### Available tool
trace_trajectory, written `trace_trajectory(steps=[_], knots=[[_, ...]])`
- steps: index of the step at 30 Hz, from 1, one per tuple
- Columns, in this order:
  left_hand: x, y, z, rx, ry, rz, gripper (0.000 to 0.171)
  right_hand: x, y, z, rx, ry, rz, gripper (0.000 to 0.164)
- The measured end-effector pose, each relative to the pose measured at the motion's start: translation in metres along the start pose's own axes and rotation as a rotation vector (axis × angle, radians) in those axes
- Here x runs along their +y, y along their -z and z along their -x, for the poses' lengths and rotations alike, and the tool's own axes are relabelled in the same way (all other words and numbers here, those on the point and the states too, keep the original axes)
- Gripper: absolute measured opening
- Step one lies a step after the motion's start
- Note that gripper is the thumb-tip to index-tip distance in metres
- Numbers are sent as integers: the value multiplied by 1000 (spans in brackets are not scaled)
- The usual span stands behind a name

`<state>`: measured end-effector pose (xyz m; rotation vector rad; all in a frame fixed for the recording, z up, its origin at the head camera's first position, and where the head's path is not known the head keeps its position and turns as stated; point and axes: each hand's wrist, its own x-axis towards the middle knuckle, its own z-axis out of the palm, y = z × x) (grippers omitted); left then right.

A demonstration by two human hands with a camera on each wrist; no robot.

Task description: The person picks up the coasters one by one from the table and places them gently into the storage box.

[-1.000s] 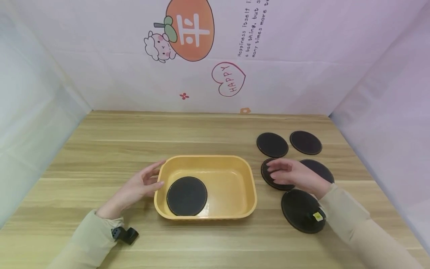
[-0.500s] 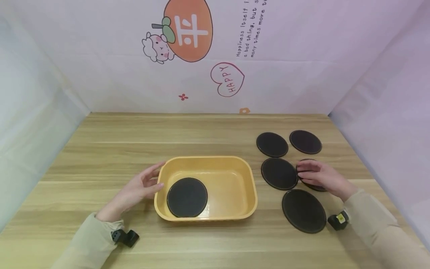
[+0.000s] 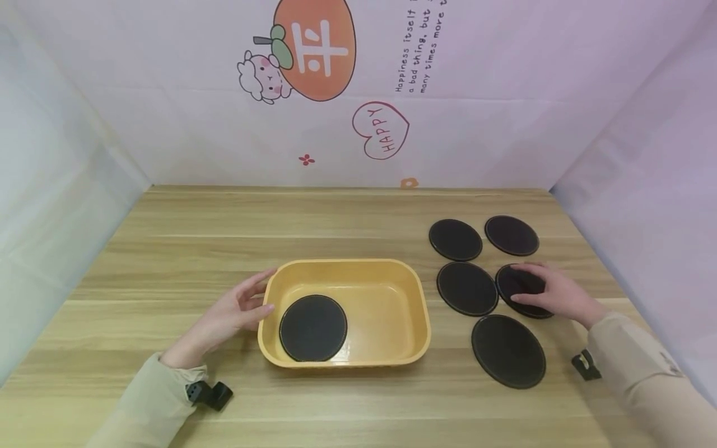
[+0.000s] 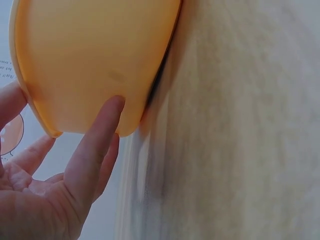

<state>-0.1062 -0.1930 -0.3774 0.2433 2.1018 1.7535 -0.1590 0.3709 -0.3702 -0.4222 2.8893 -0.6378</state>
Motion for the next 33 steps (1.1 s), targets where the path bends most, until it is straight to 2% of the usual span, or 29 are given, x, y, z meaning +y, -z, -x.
trace_trajectory(steps=[5,14,26,33], knots=[[0,0,-1,-5,0,3,73,8,-3,-2,-19,22,78,72],[2,0,0,-7,4,3,73,11,-5,-7,-107,-3,81,76],[3,-1,1,5,22,-4,72,11,-3,-4,-123,27,81,76],[2,-1,0,9,16,8,72,11,1,-4,-108,7,103,79]])
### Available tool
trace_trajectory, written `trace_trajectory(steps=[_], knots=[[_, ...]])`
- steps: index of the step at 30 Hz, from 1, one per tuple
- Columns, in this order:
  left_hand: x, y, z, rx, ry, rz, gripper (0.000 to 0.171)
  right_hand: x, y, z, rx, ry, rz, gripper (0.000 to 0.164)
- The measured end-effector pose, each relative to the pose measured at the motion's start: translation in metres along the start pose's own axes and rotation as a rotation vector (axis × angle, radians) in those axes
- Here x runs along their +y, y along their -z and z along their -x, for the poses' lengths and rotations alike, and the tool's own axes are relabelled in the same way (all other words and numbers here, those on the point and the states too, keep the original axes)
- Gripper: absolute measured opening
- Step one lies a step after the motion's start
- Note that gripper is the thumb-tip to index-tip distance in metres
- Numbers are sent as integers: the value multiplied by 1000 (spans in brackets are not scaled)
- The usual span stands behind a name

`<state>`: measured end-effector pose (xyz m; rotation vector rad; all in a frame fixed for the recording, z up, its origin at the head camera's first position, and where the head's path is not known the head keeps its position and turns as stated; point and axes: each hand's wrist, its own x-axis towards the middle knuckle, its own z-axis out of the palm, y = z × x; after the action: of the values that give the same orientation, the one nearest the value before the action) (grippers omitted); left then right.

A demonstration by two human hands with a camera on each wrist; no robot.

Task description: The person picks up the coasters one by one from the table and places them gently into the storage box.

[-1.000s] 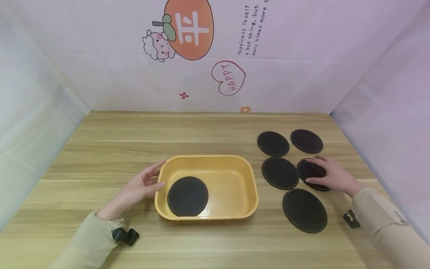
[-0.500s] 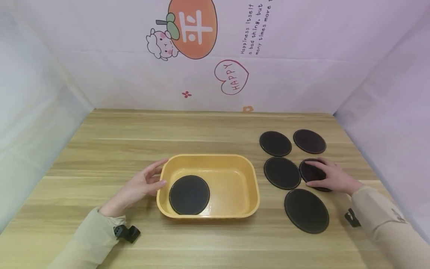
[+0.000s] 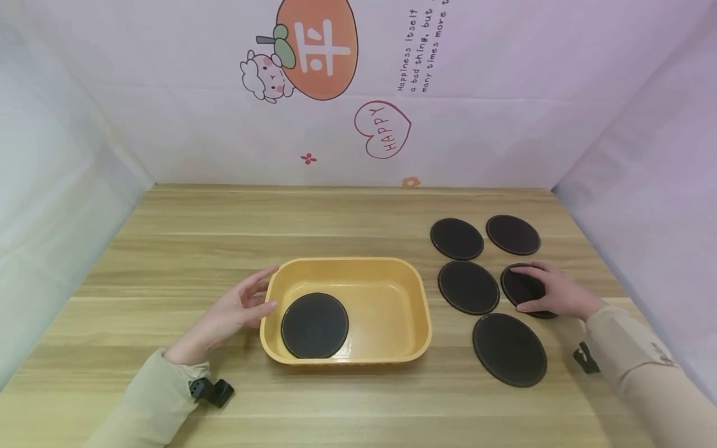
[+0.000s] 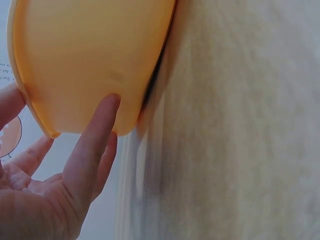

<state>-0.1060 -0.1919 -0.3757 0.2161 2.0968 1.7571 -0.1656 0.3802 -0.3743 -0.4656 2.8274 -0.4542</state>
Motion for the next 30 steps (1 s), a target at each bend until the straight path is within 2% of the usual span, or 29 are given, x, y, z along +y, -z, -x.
trace_trajectory(steps=[6,12,20,24,27,30], knots=[[-1,1,1,-5,0,13,73,1,-1,-1,20,-68,21,85],[-2,1,1,-4,-5,11,73,3,-2,0,32,-128,-6,88],[-3,2,2,3,-2,14,72,20,-2,7,120,-118,-7,80],[-3,3,3,-2,-5,16,73,30,0,11,84,-120,-73,83],[-3,3,3,-2,-4,14,73,36,4,13,43,-160,-128,87],[-3,2,3,2,1,16,73,41,8,15,30,-181,-178,84]])
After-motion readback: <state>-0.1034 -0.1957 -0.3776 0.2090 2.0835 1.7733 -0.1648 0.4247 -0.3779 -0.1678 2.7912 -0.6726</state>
